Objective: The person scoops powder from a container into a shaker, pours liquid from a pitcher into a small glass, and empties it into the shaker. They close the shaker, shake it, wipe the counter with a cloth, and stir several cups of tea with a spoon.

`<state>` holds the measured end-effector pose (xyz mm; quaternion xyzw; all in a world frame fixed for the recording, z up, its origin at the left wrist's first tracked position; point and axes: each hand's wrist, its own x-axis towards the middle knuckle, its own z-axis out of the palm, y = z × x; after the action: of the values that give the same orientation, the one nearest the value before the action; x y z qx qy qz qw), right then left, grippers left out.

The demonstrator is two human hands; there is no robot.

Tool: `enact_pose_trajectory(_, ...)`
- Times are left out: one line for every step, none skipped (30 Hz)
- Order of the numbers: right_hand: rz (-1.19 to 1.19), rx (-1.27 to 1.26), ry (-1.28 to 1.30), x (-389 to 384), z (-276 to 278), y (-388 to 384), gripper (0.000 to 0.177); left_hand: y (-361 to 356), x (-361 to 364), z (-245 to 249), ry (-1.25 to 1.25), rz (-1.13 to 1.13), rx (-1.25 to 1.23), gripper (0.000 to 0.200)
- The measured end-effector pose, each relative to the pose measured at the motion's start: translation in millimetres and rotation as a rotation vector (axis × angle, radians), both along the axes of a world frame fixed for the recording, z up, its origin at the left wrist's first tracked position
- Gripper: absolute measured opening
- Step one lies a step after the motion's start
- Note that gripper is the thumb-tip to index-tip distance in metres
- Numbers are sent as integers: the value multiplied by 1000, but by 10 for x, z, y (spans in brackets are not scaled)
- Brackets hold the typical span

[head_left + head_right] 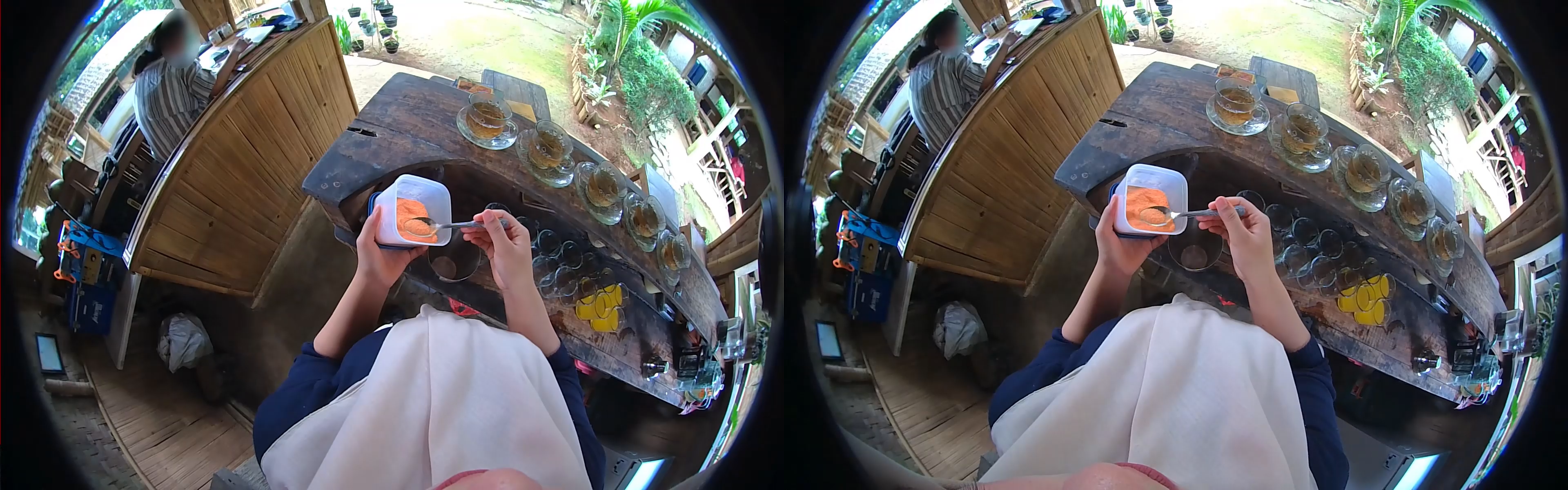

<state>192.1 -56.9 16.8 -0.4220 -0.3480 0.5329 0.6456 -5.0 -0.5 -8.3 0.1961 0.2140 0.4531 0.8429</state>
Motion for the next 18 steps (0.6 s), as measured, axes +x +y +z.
enact_pose_trajectory(-6, 4, -4, 9, 4, -7, 25, -5, -1, 13, -4, 4, 2, 60)
enact_pose_trajectory(-12, 8, -8, 18, 6, -13, 24, -8, -1, 21, -7, 7, 3, 60)
enact_pose_trajectory(-12, 9, -6, 26, 8, -18, 24, -8, -6, 18, -5, 6, 3, 60)
enact_pose_trajectory(-33, 30, -11, 34, 9, -19, 24, -5, -16, 10, -3, 10, 5, 59)
enact_pose_trajectory(-54, 51, -15, 36, 9, -20, 24, -5, -22, 6, -1, 15, 7, 59)
enact_pose_trajectory(-55, 51, -12, 33, 5, -19, 24, -9, -23, 13, 2, 14, 7, 59)
enact_pose_trajectory(-77, 61, -19, 28, -1, -17, 23, -11, -23, 28, 7, 26, -3, 59)
enact_pose_trajectory(-99, 71, -26, 23, -9, -19, 23, -17, -22, 42, 13, 37, -13, 59)
enact_pose_trajectory(-102, 71, -23, 21, -18, -23, 23, -24, -19, 59, 15, 34, -12, 59)
enact_pose_trajectory(-93, 68, -22, 25, -26, -26, 22, -30, -13, 80, 19, 36, -14, 59)
enact_pose_trajectory(-84, 65, -22, 30, -29, -29, 22, -33, -11, 90, 22, 38, -15, 59)
enact_pose_trajectory(-84, 66, -22, 36, -20, -37, 22, -34, -14, 87, 22, 38, -14, 59)
enact_pose_trajectory(-86, 70, -2, 46, -1, -47, 21, -33, -20, 78, 22, 37, -15, 58)
enact_pose_trajectory(-86, 74, 19, 60, 16, -57, 20, -32, -26, 67, 21, 37, -15, 58)
enact_pose_trajectory(-85, 74, 17, 80, 25, -69, 20, -30, -35, 54, 19, 39, -15, 58)
enact_pose_trajectory(-115, 87, 37, 108, 30, -89, 19, -27, -47, 38, 16, 45, -25, 58)
enact_pose_trajectory(-146, 99, 57, 142, 37, -108, 19, -23, -61, 22, 12, 51, -34, 57)
enact_pose_trajectory(-143, 99, 56, 182, 46, -130, 19, -22, -82, 7, 11, 53, -35, 57)
